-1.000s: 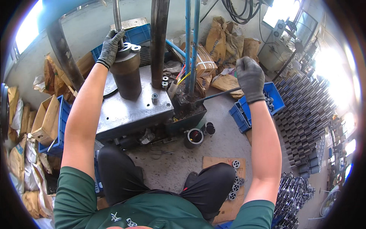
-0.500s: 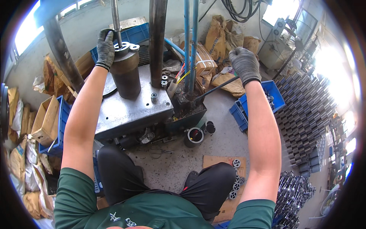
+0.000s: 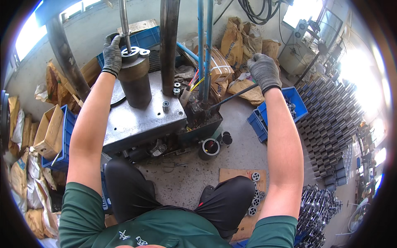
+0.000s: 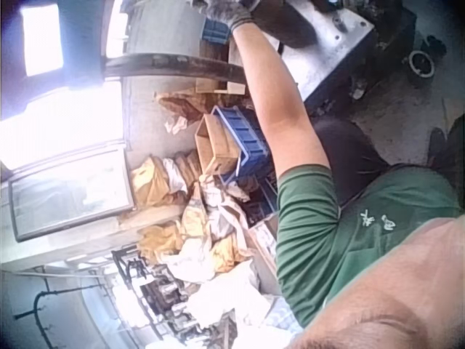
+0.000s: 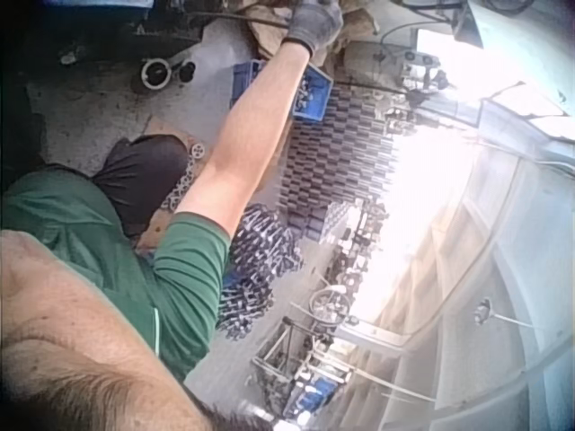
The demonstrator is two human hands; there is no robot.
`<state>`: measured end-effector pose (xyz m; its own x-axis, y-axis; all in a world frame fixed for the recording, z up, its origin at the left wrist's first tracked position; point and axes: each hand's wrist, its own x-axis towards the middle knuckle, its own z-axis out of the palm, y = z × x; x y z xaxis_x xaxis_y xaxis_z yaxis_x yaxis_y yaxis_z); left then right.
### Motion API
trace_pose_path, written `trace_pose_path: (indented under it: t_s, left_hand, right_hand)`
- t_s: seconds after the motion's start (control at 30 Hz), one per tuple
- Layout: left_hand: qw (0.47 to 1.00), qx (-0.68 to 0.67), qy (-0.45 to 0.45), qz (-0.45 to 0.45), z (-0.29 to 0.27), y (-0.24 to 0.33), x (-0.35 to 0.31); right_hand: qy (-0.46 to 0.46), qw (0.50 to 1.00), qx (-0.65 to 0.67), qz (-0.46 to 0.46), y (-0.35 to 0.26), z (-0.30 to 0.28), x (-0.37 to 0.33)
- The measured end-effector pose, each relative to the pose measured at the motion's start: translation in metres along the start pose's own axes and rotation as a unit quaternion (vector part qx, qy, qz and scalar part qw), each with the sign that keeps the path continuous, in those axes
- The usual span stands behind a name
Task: The person assembles metal gears and metal shafts using a vertical press machine, operating it with a manual lever.
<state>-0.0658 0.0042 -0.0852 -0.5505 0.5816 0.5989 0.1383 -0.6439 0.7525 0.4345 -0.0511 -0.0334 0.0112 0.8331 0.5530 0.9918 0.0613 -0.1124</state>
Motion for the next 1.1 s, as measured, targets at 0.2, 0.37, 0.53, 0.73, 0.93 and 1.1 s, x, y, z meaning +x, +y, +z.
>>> trace_pose_path:
  t_s: [0.2,0.37,0.53,0.73,0.93,1.1]
  left_hand:
    - [0.996,0.055,-0.02,0.072,0.003,-0.001,-0.009]
    - [0.988,0.088,-0.128,-0.022,0.008,-0.001,-0.002]
    - [0.982,0.001,-0.156,-0.107,0.007,-0.005,0.001]
    - [0.976,-0.047,-0.189,-0.097,0.007,-0.019,0.007]
    - [0.977,-0.019,-0.181,-0.107,0.007,-0.005,0.004]
    - [0.979,0.016,-0.168,-0.117,-0.001,-0.011,0.005]
  right_hand:
    - [-0.016,1.0,0.022,0.006,-0.004,-0.004,-0.004]
    - [-0.014,0.999,0.036,0.013,-0.006,-0.006,-0.008]
    - [0.032,0.994,0.062,-0.081,0.009,-0.005,-0.037]
    - [-0.052,0.974,0.107,-0.194,0.035,-0.029,-0.168]
    - [-0.022,0.938,-0.028,-0.345,-0.037,-0.05,-0.204]
    - [-0.058,0.911,0.139,-0.383,-0.133,0.0,-0.196]
